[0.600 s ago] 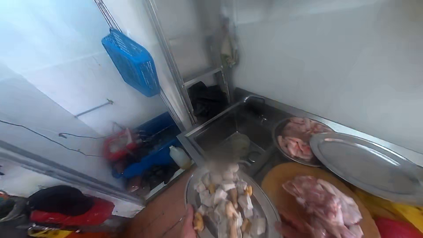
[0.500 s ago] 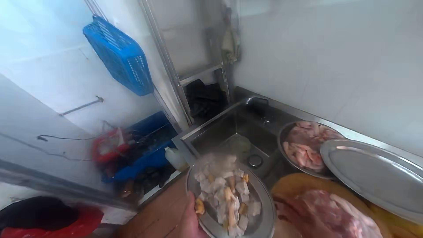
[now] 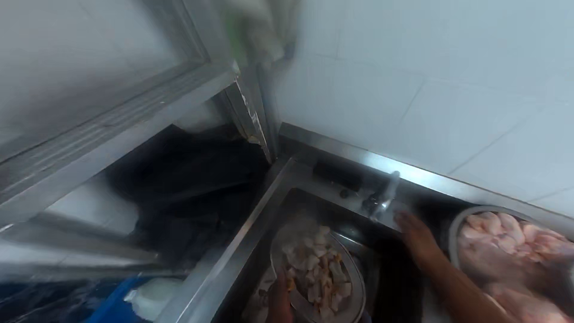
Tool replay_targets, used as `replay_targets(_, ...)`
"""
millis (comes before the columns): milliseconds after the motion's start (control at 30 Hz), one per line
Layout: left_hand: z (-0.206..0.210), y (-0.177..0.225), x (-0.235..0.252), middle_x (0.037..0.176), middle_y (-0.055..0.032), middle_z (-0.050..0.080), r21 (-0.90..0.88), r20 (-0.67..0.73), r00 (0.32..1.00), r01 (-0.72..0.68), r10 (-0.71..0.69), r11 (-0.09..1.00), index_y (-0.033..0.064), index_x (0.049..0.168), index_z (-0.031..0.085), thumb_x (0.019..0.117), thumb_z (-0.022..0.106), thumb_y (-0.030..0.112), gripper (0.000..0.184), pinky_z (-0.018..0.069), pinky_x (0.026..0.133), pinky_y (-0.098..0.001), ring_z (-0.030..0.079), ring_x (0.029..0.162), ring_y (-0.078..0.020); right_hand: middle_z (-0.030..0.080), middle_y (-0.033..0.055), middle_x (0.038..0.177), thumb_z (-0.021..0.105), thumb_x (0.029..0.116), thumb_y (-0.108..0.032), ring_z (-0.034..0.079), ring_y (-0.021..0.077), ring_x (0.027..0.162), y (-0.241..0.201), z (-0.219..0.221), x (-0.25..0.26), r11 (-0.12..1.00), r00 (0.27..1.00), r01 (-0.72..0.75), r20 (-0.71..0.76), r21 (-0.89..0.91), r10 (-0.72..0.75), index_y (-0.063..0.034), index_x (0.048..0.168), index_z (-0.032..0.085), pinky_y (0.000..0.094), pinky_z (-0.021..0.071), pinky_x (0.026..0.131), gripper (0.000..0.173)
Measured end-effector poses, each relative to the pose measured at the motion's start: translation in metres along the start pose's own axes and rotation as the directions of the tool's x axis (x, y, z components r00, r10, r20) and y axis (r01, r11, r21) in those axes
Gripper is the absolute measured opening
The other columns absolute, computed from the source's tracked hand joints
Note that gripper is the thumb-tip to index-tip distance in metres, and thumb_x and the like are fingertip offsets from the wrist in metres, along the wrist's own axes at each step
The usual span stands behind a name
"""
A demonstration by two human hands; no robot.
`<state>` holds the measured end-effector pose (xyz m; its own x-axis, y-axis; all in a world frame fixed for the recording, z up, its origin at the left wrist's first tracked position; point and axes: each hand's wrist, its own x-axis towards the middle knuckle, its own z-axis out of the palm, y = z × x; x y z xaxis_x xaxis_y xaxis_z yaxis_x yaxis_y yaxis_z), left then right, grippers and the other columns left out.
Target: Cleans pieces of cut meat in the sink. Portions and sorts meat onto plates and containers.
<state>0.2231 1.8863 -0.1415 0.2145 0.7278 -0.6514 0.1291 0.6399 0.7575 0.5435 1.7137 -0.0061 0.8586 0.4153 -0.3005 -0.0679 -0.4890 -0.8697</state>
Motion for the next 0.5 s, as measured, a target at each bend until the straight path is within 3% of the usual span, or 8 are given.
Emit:
replay_targets(33,0.004,-0.001,0.017,0.088,-0.0127,0.064,0.010,-0.005,0.999,0.039,-0.039,0.999,0.0000,0.106,0.066,0.1060,0.043,0.054,0.059,0.0565,0.075,-0.0435,0.063,0.080,-0.0212,0.060,0.0186,0.137,0.046,0.1097,-0.030,0.062,0.0293,0.122,-0.009,0.005,0.028,0.998,0.995,0.053,-0.080,-0.025,-0.055,-0.0057,0.144,0.053,0.0519,0.0511,0.102,0.043)
replay_targets(100,0.012,-0.012,0.044,0.092,-0.0147,0.066,0.009,-0.034,0.994,0.106,-0.105,0.994,-0.0009,0.107,0.066,0.1038,0.045,0.058,0.062,0.0575,0.076,-0.0447,0.065,0.083,-0.0225,0.061,0.0142,0.137,0.044,0.1100,-0.033,0.061,0.0242,0.123,-0.011,0.012,0.069,0.995,0.981,0.099,-0.167,0.007,-0.097,-0.0087,0.144,0.054,0.0491,0.0502,0.104,0.043)
replay_targets(167,0.015,-0.032,0.062,0.098,-0.0185,0.066,0.010,-0.052,0.984,0.173,-0.173,0.985,-0.0022,0.112,0.065,0.1016,0.045,0.063,0.069,0.0569,0.080,-0.0493,0.065,0.090,-0.0270,0.067,0.0094,0.122,0.044,0.1097,-0.036,0.065,0.0169,0.109,0.008,0.027,0.088,0.992,0.966,0.123,-0.228,0.002,-0.119,-0.0081,0.132,0.061,0.0415,0.0556,0.094,0.040)
replay_targets(200,0.016,-0.040,0.068,0.100,-0.0197,0.067,0.022,-0.052,0.980,0.193,-0.191,0.981,-0.0020,0.112,0.066,0.1001,0.044,0.066,0.073,0.0574,0.081,-0.0512,0.066,0.091,-0.0287,0.069,0.0100,0.121,0.045,0.1096,-0.035,0.066,0.0167,0.109,0.016,0.037,0.082,0.986,0.954,0.155,-0.250,-0.062,-0.165,-0.0056,0.128,0.064,0.0418,0.0551,0.096,0.040)
replay_targets(300,0.025,-0.050,0.075,0.095,-0.0186,0.068,0.037,-0.055,0.978,0.202,-0.199,0.979,-0.0002,0.110,0.067,0.0986,0.043,0.070,0.076,0.0599,0.077,-0.0509,0.068,0.086,-0.0281,0.063,0.0082,0.141,0.044,0.1087,-0.028,0.055,0.0173,0.135,0.047,0.052,0.046,0.919,0.935,0.267,-0.152,-0.291,-0.320,-0.0048,0.132,0.067,0.0407,0.0442,0.116,0.040)
replay_targets(333,0.029,-0.049,0.076,0.090,-0.0172,0.066,0.056,-0.074,0.981,0.185,-0.181,0.981,-0.0003,0.106,0.067,0.0988,0.043,0.070,0.074,0.0588,0.075,-0.0489,0.066,0.082,-0.0265,0.061,0.0075,0.144,0.044,0.1090,-0.029,0.054,0.0170,0.137,0.057,0.055,0.030,0.905,0.952,0.236,-0.102,-0.355,-0.289,-0.0059,0.135,0.065,0.0401,0.0438,0.118,0.041)
replay_targets(400,0.036,-0.050,0.078,0.084,-0.0150,0.064,0.164,-0.089,0.984,0.165,-0.152,0.973,0.0001,0.099,0.068,0.0990,0.040,0.071,0.076,0.0575,0.074,-0.0466,0.064,0.078,-0.0247,0.065,0.0058,0.139,0.047,0.1086,-0.027,0.060,0.0139,0.130,0.067,0.067,-0.007,0.909,0.994,0.086,-0.032,-0.409,-0.109,-0.0084,0.137,0.065,0.0373,0.0491,0.112,0.038)
replay_targets(500,0.042,-0.048,0.078,0.085,-0.0159,0.061,0.260,-0.055,0.987,0.159,-0.150,0.952,-0.0023,0.098,0.066,0.1031,0.033,0.066,0.076,0.0544,0.078,-0.0458,0.061,0.082,-0.0250,0.074,0.0090,0.118,0.053,0.1053,-0.016,0.071,0.0174,0.108,0.065,0.094,-0.040,0.974,0.977,-0.213,0.008,-0.079,0.214,-0.0030,0.124,0.070,0.0357,0.0592,0.096,0.028)
